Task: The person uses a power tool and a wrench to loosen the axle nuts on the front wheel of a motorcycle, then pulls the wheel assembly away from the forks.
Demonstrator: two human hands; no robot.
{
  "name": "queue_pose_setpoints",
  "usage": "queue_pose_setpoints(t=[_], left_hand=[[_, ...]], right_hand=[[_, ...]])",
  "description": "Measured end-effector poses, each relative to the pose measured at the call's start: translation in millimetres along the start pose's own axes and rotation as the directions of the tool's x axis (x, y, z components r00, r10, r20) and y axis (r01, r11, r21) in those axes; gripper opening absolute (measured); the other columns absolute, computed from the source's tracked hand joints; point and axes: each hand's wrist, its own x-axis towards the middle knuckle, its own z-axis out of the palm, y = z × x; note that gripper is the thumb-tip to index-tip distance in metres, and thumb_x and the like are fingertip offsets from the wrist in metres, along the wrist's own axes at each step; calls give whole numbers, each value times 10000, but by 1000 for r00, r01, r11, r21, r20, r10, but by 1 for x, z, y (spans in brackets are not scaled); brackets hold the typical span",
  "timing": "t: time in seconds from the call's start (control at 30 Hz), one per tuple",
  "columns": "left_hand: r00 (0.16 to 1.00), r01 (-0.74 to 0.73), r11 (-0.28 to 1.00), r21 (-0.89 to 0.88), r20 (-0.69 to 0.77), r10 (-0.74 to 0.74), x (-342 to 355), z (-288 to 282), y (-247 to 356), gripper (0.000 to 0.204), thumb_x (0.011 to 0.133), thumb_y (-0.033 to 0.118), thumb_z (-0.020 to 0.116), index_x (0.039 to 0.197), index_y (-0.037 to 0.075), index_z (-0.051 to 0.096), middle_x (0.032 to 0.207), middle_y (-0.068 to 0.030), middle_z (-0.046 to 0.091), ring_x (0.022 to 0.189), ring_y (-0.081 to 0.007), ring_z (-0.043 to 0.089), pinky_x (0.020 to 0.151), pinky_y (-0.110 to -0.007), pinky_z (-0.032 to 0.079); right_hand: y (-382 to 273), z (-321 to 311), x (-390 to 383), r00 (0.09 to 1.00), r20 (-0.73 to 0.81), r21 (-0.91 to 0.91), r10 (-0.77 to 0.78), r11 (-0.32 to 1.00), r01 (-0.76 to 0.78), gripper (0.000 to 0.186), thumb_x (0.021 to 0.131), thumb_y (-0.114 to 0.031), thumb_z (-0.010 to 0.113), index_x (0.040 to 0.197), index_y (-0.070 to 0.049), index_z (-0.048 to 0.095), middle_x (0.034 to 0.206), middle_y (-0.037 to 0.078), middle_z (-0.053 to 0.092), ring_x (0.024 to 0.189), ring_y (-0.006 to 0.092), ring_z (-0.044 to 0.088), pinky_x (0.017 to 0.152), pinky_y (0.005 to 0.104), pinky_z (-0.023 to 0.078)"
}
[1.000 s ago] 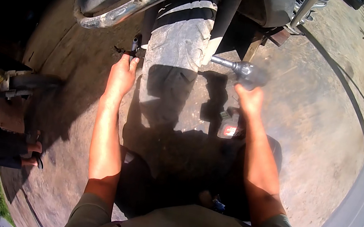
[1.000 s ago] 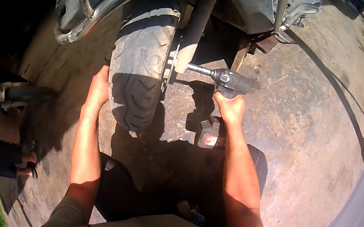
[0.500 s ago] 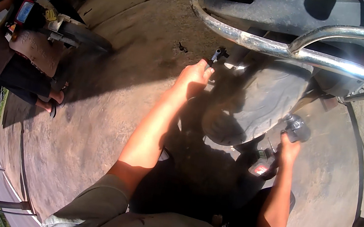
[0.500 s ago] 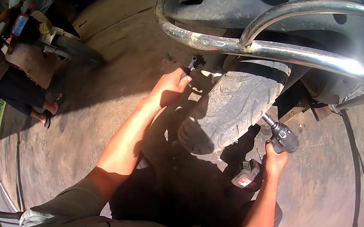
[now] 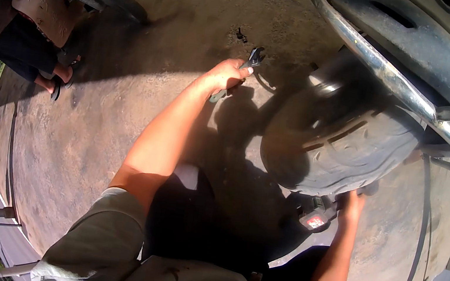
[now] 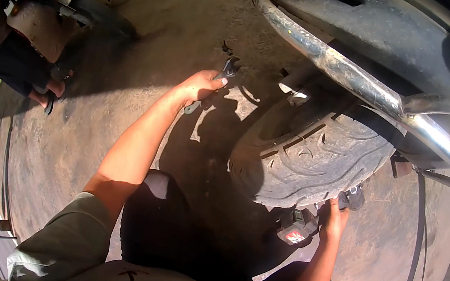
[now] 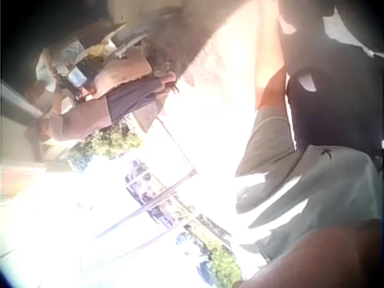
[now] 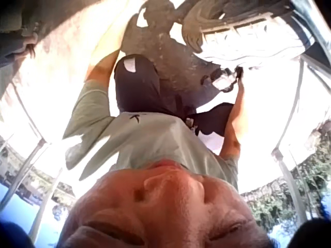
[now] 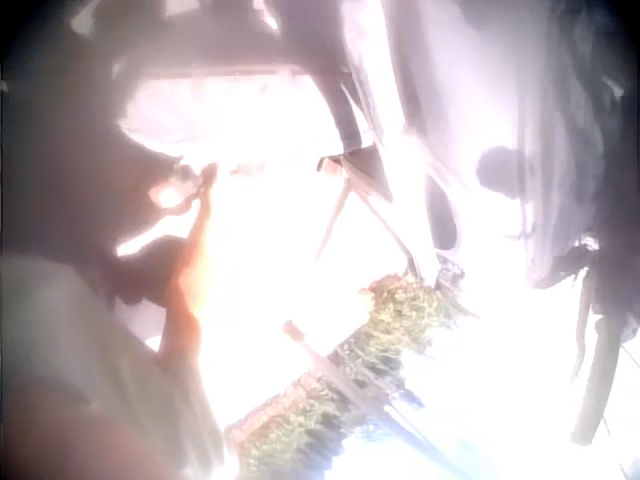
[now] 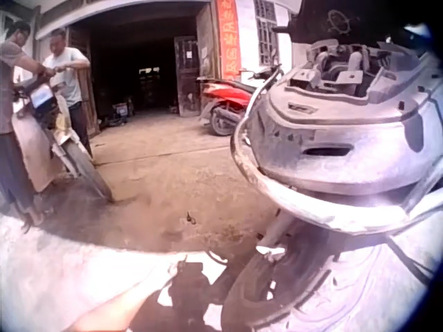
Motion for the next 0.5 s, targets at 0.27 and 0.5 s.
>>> queue_pose_setpoints(t=[0.27,0.5], left_hand=[[903,185,797,576,-420,94,-27,39,-295,438,927,327,653,1221,16,561,947,-250,697,910,-424,684,792,-503,544],[928,278,747,604,-369,-47,-87,59,-338,597,886,333,712,1369,40,520,1063,-242,708,1013,-441,672,869,-510,541]], right_hand=[[60,-46,11,947,318,64,42,996,-66,626,922,-326,740,1409,-30,481,1281,134,608,1106,266,615,925,405,512],[23,-87,28,878,330,-293,346,922,-254,408,867,-360,823,1046,-62,610,764,7,575,603,120,532,532,300,442]])
